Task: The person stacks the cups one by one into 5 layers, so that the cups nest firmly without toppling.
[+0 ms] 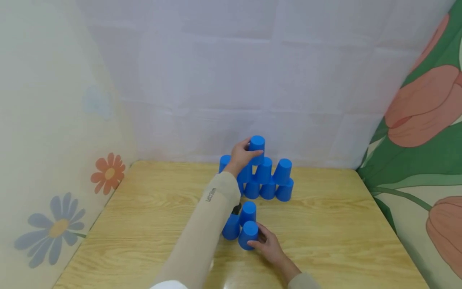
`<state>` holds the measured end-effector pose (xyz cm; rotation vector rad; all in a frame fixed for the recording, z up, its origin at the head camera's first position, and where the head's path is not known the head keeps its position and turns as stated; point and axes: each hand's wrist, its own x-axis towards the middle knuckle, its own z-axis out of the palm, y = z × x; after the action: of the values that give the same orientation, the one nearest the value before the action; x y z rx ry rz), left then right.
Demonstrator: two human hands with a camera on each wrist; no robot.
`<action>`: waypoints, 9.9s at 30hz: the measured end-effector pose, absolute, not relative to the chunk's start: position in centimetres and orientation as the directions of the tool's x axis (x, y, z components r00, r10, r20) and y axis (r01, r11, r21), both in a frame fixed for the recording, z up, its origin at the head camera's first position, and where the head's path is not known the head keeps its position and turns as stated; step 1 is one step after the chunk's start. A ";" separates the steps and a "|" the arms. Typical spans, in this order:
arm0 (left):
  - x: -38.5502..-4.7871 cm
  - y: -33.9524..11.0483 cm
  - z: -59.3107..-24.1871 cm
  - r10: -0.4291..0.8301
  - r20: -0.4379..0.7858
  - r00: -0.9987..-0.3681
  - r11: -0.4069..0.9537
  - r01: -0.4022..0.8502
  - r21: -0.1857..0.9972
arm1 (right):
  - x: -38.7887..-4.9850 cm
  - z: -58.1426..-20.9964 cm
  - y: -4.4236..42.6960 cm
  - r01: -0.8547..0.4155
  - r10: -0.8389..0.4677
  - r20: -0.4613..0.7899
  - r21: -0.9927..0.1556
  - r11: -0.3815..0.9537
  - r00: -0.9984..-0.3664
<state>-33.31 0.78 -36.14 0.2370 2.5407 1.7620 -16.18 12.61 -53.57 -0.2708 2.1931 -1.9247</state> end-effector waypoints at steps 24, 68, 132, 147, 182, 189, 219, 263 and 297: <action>-32.6 0.1 -35.3 0.133 0.075 -0.988 0.296 0.112 0.948 | -15.3 -50.9 12.1 -0.032 -0.276 -0.004 -0.991 0.127 -0.961; -25.7 -8.4 -40.3 0.063 0.158 -0.985 0.214 0.168 0.962 | -15.5 -51.7 12.9 0.012 -0.279 -0.061 -0.985 0.174 -0.958; -15.8 -12.8 -49.8 -0.027 -0.010 -1.000 0.269 -0.017 0.963 | -26.3 -37.1 19.7 -0.305 -0.083 0.297 -0.860 0.409 -0.951; -15.6 -13.2 -50.2 -0.034 -0.014 -0.999 0.279 -0.023 0.960 | -28.8 -36.6 18.9 -0.167 0.021 0.197 -0.880 0.445 -0.980; -15.7 -13.4 -51.0 -0.028 -0.053 -0.998 0.258 -0.058 0.964 | -30.3 -36.3 18.9 -0.081 0.026 0.103 -0.897 0.435 -0.994; -15.6 -13.4 -51.3 -0.052 -0.052 -0.997 0.231 -0.062 0.971 | -30.1 -35.9 18.7 -0.096 0.014 0.114 -0.892 0.442 -0.993; -16.3 -15.2 -49.3 -0.068 -0.007 -0.998 0.218 -0.021 0.976 | -29.7 -39.3 21.2 -0.262 0.051 0.297 -0.900 0.348 -0.954; -26.4 -12.8 -36.4 -0.012 0.252 -0.968 0.314 0.235 0.920 | -20.5 -44.6 12.6 -0.164 -0.098 0.152 -0.979 0.120 -0.983; -33.0 -6.2 -34.3 0.058 0.140 -0.988 0.409 0.152 0.900 | -17.8 -47.9 8.2 -0.196 -0.372 0.116 -0.963 0.185 -0.921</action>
<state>-33.02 -6.20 -34.32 0.2026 2.7081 1.7455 -17.79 8.15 -47.94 -0.5565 2.3031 -1.8364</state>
